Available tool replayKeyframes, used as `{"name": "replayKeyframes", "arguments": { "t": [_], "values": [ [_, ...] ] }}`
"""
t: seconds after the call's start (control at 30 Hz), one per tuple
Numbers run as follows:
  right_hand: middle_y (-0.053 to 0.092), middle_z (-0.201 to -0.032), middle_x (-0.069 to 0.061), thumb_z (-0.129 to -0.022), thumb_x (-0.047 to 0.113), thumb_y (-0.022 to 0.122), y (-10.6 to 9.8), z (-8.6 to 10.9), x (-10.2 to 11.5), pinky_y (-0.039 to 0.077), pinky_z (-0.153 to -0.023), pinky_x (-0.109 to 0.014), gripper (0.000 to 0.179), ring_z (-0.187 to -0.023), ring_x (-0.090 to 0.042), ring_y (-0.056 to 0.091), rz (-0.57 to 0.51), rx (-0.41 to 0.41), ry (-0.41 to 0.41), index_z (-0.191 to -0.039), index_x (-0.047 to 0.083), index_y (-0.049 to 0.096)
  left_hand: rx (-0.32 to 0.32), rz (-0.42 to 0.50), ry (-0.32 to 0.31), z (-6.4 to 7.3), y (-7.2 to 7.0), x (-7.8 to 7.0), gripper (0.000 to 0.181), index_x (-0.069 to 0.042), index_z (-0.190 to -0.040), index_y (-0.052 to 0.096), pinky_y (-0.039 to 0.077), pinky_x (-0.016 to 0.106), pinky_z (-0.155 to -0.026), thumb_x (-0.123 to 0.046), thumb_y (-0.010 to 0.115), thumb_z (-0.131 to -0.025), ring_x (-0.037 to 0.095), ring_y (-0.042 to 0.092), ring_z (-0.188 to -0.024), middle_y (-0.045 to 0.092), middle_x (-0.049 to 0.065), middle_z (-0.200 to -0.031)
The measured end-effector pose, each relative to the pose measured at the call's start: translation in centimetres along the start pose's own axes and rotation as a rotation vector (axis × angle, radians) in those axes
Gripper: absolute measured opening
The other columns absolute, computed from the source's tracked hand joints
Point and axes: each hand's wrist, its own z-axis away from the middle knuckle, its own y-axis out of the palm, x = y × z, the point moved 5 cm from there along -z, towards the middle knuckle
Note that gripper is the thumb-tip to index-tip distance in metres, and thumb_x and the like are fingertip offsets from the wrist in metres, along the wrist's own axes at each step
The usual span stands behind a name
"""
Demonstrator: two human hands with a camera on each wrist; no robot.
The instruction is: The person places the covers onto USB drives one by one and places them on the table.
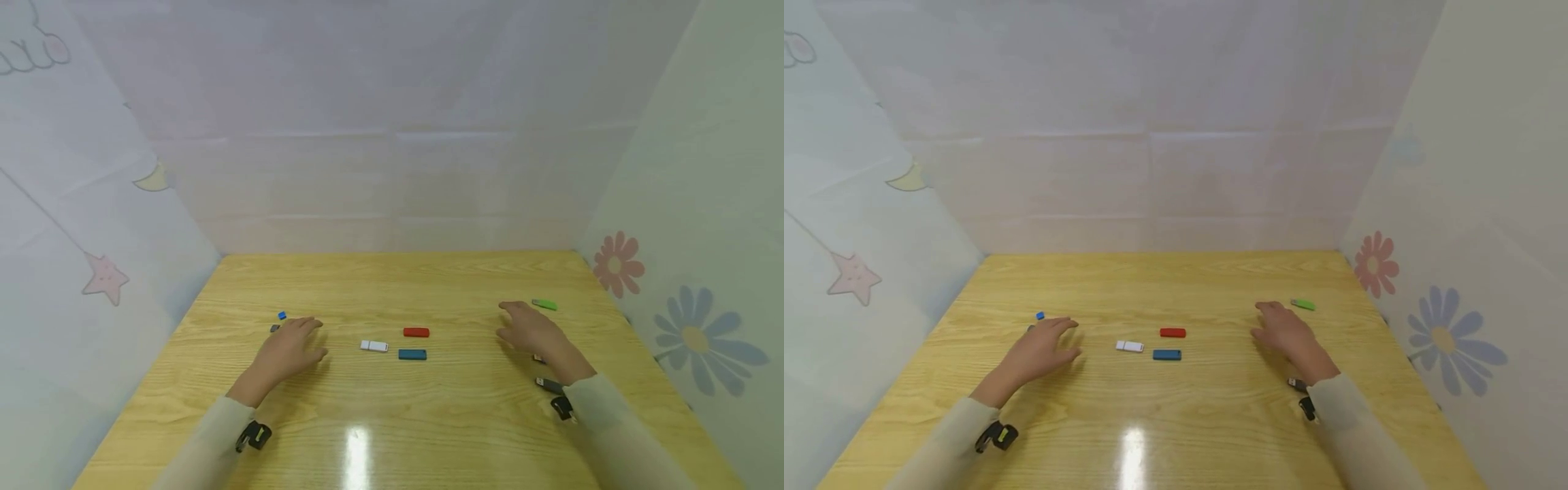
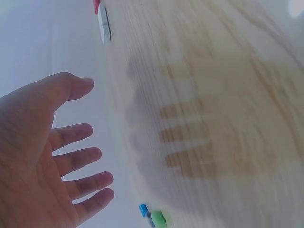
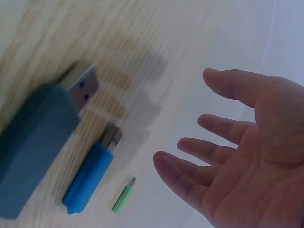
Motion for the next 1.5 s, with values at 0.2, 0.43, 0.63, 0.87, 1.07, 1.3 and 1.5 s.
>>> {"name": "replayKeyframes", "arguments": {
  "t": [0.2, 0.43, 0.63, 0.87, 1.07, 1.3, 1.5],
  "values": [
    [0.028, -0.154, -0.037, -0.101, 0.025, 0.061, -0.2, 0.2, -1.3, 0.037, -0.104, -0.069, 0.067, -0.135, -0.057, 0.036, 0.015, 0.002, 0.009, -0.153, -0.007, 0.032, -0.020, 0.024, -0.031, 0.9, -0.5, 1.2, 0.056, -0.005, -0.137, 0.059, 0.044, 0.058, -0.105, -0.038, 0.072, -0.093, 0.043, 0.052, -0.130, 0.058, 0.019, -0.140],
    [0.022, -0.155, -0.041, -0.101, 0.025, 0.061, -0.6, 0.1, -2.4, 0.034, -0.105, -0.072, 0.068, -0.138, -0.060, 0.028, 0.008, 0.002, 0.017, -0.153, -0.008, 0.031, -0.047, 0.029, -0.049, 2.0, -1.0, 2.6, 0.052, -0.004, -0.134, 0.061, 0.047, 0.057, -0.101, -0.034, 0.073, -0.093, 0.044, 0.053, -0.126, 0.060, 0.018, -0.137],
    [0.021, -0.154, -0.041, -0.101, 0.026, 0.061, -0.8, 0.0, -3.4, 0.035, -0.103, -0.071, 0.069, -0.135, -0.061, 0.032, 0.014, 0.013, 0.029, -0.153, -0.009, 0.030, -0.036, 0.035, -0.086, 3.0, -0.9, 3.9, 0.054, -0.002, -0.135, 0.060, 0.047, 0.058, -0.100, -0.032, 0.074, -0.092, 0.044, 0.051, -0.126, 0.059, 0.020, -0.138],
    [0.026, -0.151, -0.041, -0.101, 0.028, 0.060, -1.6, 0.0, -4.4, 0.037, -0.101, -0.072, 0.070, -0.132, -0.061, 0.034, 0.034, 0.014, 0.051, -0.153, -0.008, 0.029, -0.030, 0.048, -0.105, 3.3, -1.0, 4.6, 0.055, -0.002, -0.136, 0.059, 0.048, 0.060, -0.097, -0.030, 0.076, -0.091, 0.046, 0.050, -0.127, 0.056, 0.024, -0.139],
    [0.026, -0.148, -0.044, -0.101, 0.026, 0.060, -2.0, 0.0, -5.1, 0.037, -0.100, -0.072, 0.069, -0.129, -0.063, 0.035, 0.044, 0.011, 0.050, -0.151, -0.011, 0.029, -0.005, 0.047, -0.143, 3.4, -1.0, 5.2, 0.053, 0.001, -0.137, 0.058, 0.047, 0.060, -0.099, -0.025, 0.074, -0.093, 0.047, 0.048, -0.129, 0.055, 0.026, -0.139],
    [0.031, -0.144, -0.044, -0.100, 0.022, 0.056, -2.3, -0.7, -6.5, 0.038, -0.099, -0.072, 0.061, -0.127, -0.064, 0.037, 0.063, -0.012, 0.046, -0.148, -0.010, 0.035, 0.032, 0.097, -0.190, 3.4, -0.9, 6.2, 0.047, 0.003, -0.136, 0.058, 0.045, 0.063, -0.100, -0.019, 0.066, -0.095, 0.049, 0.046, -0.130, 0.054, 0.027, -0.138],
    [0.032, -0.143, -0.044, -0.099, 0.021, 0.056, -2.6, -1.2, -7.8, 0.039, -0.098, -0.071, 0.062, -0.126, -0.063, 0.039, 0.066, -0.011, 0.070, -0.148, -0.010, 0.034, 0.034, 0.092, -0.177, 3.3, -0.8, 6.7, 0.043, 0.004, -0.133, 0.060, 0.045, 0.062, -0.101, -0.017, 0.066, -0.096, 0.049, 0.048, -0.128, 0.056, 0.027, -0.135]
  ]
}}
